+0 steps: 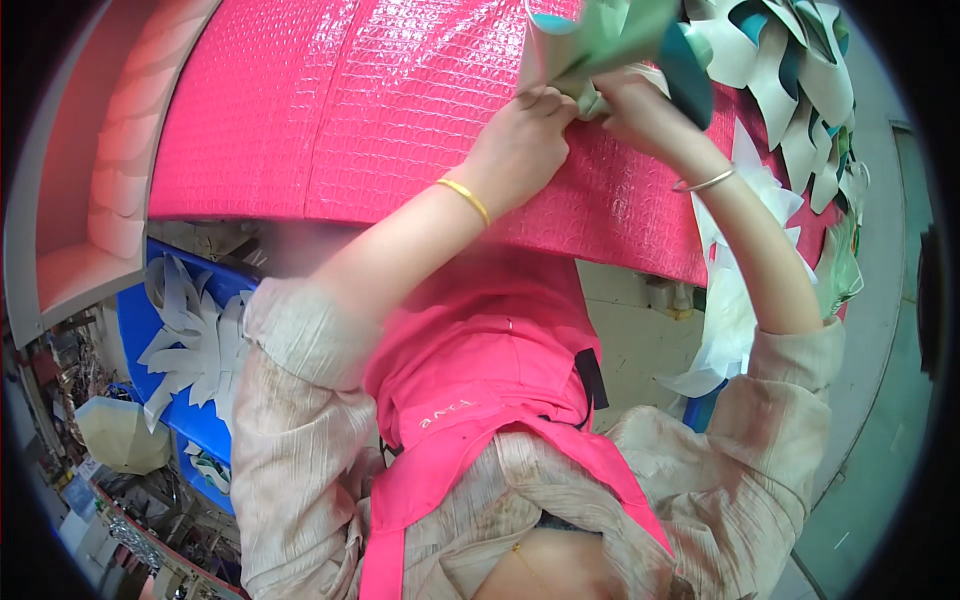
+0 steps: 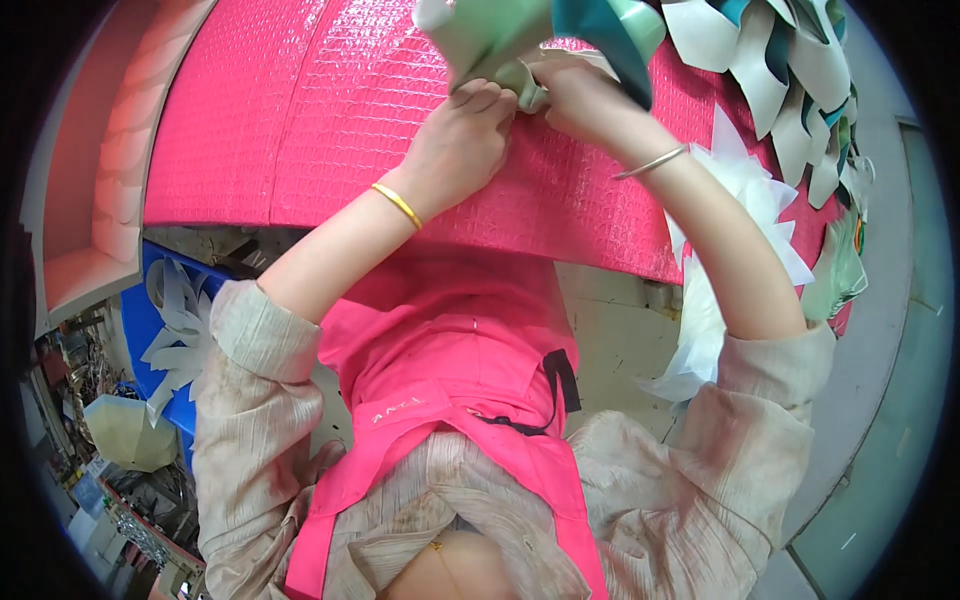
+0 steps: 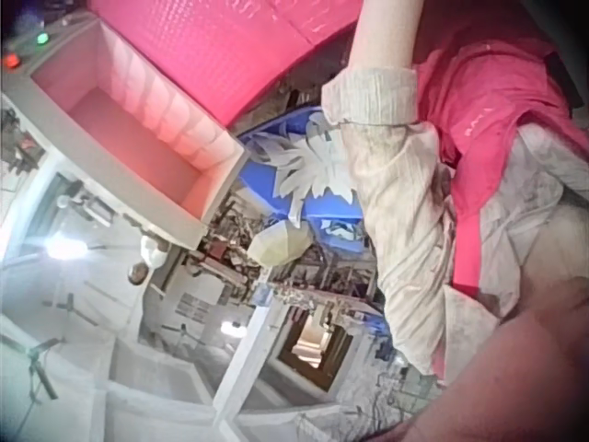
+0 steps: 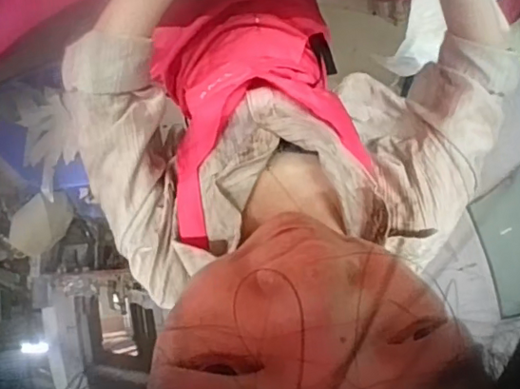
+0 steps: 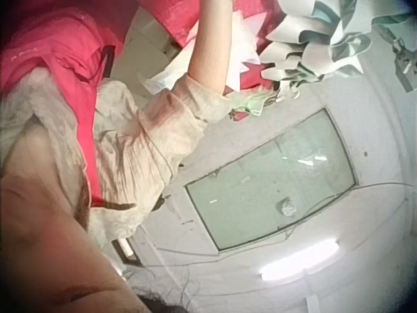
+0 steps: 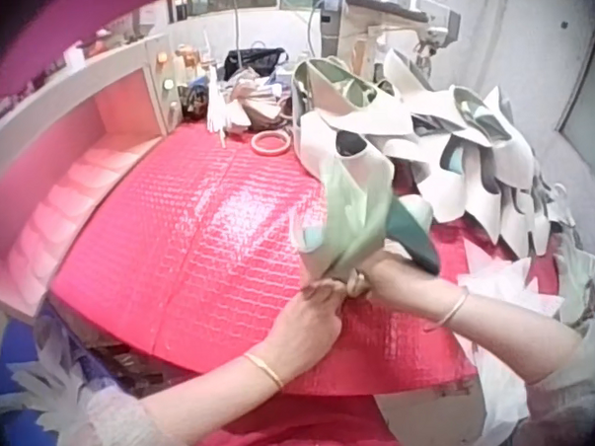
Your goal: The person assembles shoe components by hand, fitting a white upper piece onto a green sole. They repeatedly adjust the fit, smooth the edges, and insert a white paper insert into the shoe. The process is repeated for multiple units on a pink work surface.
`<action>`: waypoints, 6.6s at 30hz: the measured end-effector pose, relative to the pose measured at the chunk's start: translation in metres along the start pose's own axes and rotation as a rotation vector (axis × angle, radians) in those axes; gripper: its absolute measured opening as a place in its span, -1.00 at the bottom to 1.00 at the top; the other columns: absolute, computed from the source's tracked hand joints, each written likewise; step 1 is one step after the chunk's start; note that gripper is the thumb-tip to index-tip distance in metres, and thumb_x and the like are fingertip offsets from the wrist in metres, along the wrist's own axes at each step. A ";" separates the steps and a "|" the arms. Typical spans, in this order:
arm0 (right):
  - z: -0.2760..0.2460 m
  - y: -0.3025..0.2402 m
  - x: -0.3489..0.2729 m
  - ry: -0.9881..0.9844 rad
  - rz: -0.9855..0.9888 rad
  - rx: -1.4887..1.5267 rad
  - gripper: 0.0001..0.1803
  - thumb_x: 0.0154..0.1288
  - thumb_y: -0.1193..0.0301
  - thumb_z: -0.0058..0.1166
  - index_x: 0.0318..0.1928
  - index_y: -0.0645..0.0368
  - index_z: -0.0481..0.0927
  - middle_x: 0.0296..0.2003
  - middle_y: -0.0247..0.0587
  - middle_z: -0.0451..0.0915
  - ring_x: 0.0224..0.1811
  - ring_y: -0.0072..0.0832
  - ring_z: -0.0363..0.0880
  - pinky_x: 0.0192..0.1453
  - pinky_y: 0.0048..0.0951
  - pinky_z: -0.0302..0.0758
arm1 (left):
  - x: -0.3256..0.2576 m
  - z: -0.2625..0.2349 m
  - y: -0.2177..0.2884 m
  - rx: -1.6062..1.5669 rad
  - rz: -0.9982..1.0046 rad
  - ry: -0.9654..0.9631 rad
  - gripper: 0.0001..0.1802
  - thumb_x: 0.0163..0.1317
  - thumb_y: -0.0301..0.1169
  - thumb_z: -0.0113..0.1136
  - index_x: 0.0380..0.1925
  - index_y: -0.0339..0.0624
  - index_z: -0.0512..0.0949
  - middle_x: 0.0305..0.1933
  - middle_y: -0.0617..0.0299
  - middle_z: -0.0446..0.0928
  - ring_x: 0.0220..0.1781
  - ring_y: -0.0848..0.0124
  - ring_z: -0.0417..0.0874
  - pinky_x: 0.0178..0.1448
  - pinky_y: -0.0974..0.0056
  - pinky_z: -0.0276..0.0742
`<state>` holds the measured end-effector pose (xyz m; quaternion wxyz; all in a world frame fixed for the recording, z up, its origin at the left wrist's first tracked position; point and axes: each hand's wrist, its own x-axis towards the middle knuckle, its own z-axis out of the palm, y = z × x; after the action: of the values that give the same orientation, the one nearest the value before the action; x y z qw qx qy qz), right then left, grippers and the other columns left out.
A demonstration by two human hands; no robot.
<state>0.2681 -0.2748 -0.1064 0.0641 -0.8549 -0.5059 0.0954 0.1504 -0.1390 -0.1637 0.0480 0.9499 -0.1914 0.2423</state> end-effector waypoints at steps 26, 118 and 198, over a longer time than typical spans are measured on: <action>-0.036 0.034 -0.022 -0.154 -0.057 -0.057 -0.64 -0.05 0.46 0.17 -0.16 0.22 0.48 -0.28 -0.05 0.55 -0.21 -0.29 0.55 -0.14 -0.31 0.42 | 0.035 0.013 -0.003 0.156 0.331 -0.027 -0.81 -0.15 -0.37 0.03 -0.56 -0.14 0.61 -0.36 0.29 0.43 -0.17 0.40 0.42 0.18 0.30 0.21; -0.011 -0.008 0.029 -0.210 -0.336 -0.347 -0.65 -0.12 0.50 0.17 -0.21 0.21 0.54 -0.30 -0.06 0.58 -0.20 -0.27 0.57 -0.13 -0.40 0.50 | -0.004 -0.004 0.073 0.011 -0.423 -0.087 -0.55 0.04 -0.32 0.10 -0.07 -0.35 0.39 0.01 0.07 0.33 -0.12 0.26 0.38 0.03 0.27 0.34; -0.021 -0.081 -0.083 -0.356 -0.404 -0.974 -0.72 -0.05 0.44 -0.02 -0.25 0.18 0.57 -0.24 -0.25 0.55 -0.09 -0.44 0.44 0.09 -0.42 0.27 | -0.044 -0.052 0.073 -0.060 -0.029 -0.115 -0.68 -0.04 -0.46 0.00 -0.25 -0.41 0.46 -0.17 0.01 0.50 0.01 0.19 0.48 0.09 0.24 0.41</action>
<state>0.1652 -0.3090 -0.0617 -0.4077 -0.6425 -0.6485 -0.0207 0.0636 -0.1820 -0.1391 0.0690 0.9631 -0.1872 0.1806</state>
